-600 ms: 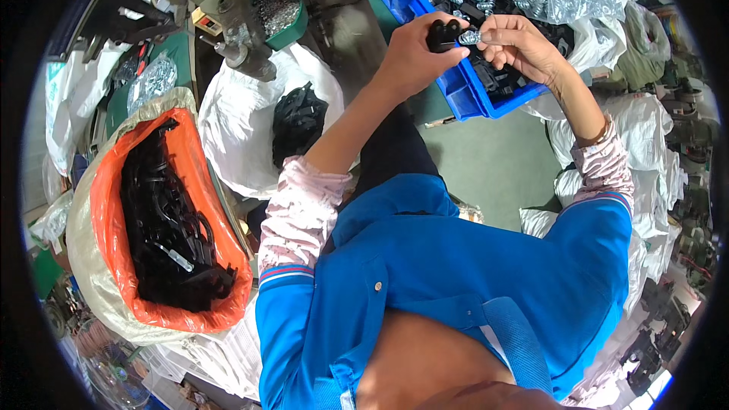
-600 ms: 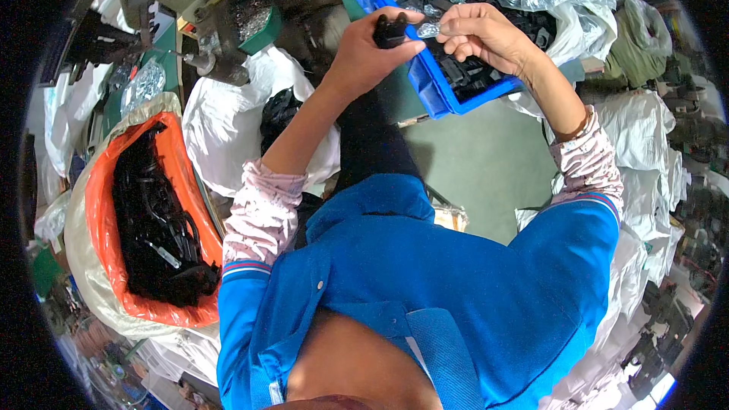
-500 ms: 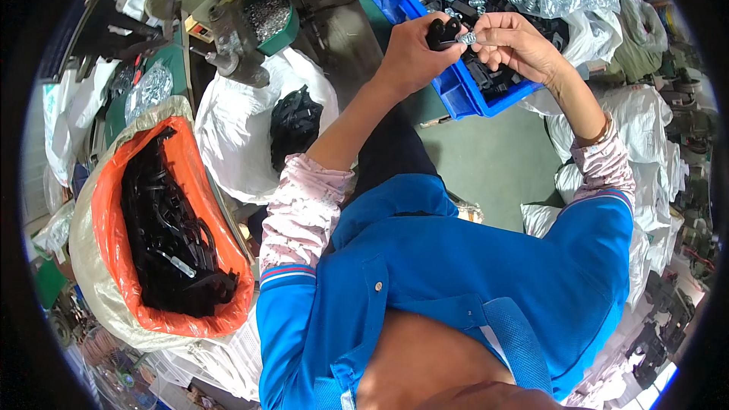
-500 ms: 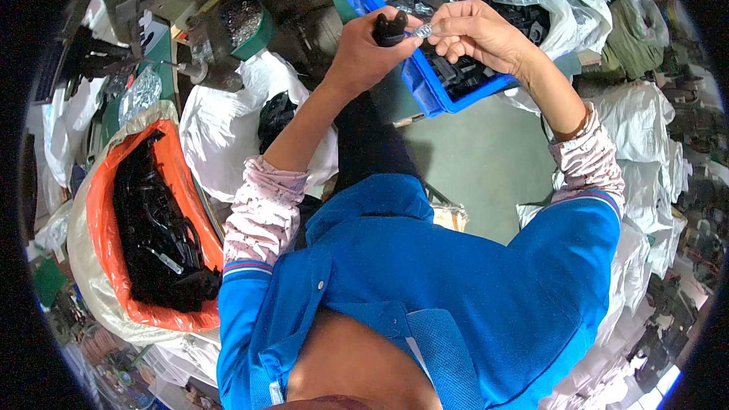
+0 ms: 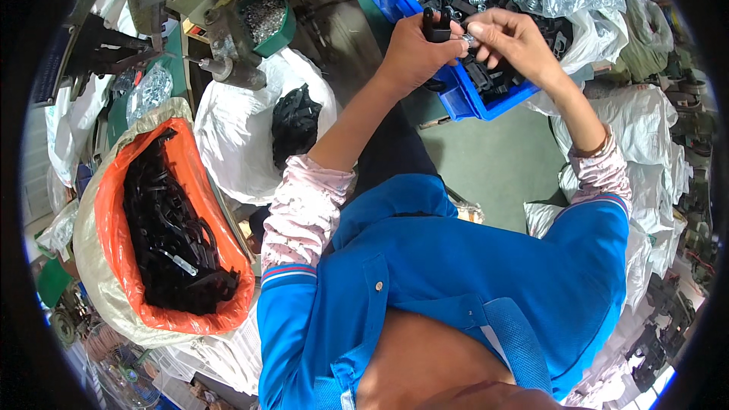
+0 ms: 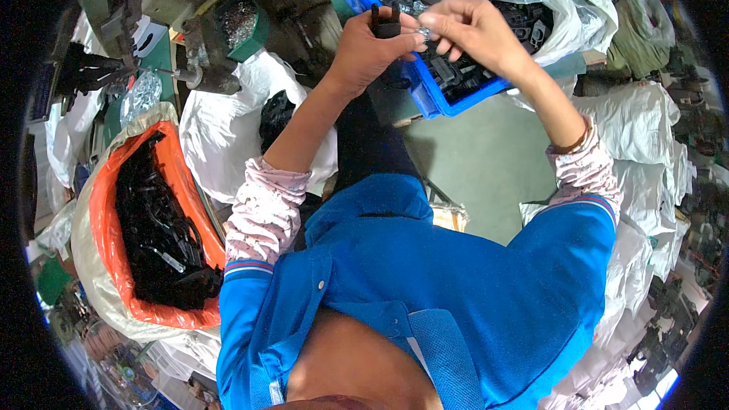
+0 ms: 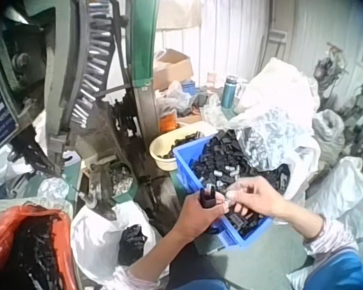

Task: The person repeatedly picks small black plastic components from a blue bin and a large orange-lined sack, then uses a vertical press tool to join them. The person places the assembled parts into a white sack beneath the press. The cycle of picking, pressing, and depositing continues throughout the clip.

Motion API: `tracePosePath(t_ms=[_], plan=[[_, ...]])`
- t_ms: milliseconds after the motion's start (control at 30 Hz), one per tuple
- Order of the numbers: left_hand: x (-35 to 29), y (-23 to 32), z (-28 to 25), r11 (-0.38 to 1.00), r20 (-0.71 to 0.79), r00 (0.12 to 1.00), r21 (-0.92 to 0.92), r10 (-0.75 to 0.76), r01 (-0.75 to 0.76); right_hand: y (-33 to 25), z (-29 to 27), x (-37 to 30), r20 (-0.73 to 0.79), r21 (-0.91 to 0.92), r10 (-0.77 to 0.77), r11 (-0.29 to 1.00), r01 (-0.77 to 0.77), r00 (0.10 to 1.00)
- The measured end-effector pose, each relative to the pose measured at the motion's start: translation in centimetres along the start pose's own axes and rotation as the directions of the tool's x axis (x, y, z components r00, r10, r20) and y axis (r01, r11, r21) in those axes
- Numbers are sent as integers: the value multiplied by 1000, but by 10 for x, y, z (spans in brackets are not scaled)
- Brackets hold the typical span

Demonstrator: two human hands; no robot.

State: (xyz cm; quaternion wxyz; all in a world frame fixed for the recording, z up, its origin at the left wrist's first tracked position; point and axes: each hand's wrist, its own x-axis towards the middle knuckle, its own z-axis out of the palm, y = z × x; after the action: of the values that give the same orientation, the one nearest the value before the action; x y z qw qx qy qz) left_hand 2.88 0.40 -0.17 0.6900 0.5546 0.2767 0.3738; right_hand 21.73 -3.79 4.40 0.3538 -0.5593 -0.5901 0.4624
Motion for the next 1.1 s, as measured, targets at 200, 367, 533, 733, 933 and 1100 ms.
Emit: tracePosePath(t_ms=[200, 367, 533, 733, 933, 1100], plan=[[-3, -1, 0, 997, -26, 998, -66, -49, 47, 5, 4, -14, 7, -162, -192, 968, 190, 981], [-4, -6, -8, 960, -84, 993, -276, -82, 56, 0, -41, 1, -149, -341, -284, 914, 220, 947], [-15, -5, -16, 948, -57, 997, -316, -44, 24, 23, -73, -3, 63, -732, -254, 646, 218, 965], [-25, -1, -17, 924, -30, 996, -378, -84, 66, 18, -49, -14, 191, -931, -185, 277, 238, 964], [-37, 1, -25, 903, -74, 997, -430, -23, -11, 17, -63, -14, 379, -869, -326, 197, 454, 866], [-53, 11, -33, 921, -141, 989, -379, 44, -94, -15, -13, -26, -61, -704, -197, 704, 98, 978]])
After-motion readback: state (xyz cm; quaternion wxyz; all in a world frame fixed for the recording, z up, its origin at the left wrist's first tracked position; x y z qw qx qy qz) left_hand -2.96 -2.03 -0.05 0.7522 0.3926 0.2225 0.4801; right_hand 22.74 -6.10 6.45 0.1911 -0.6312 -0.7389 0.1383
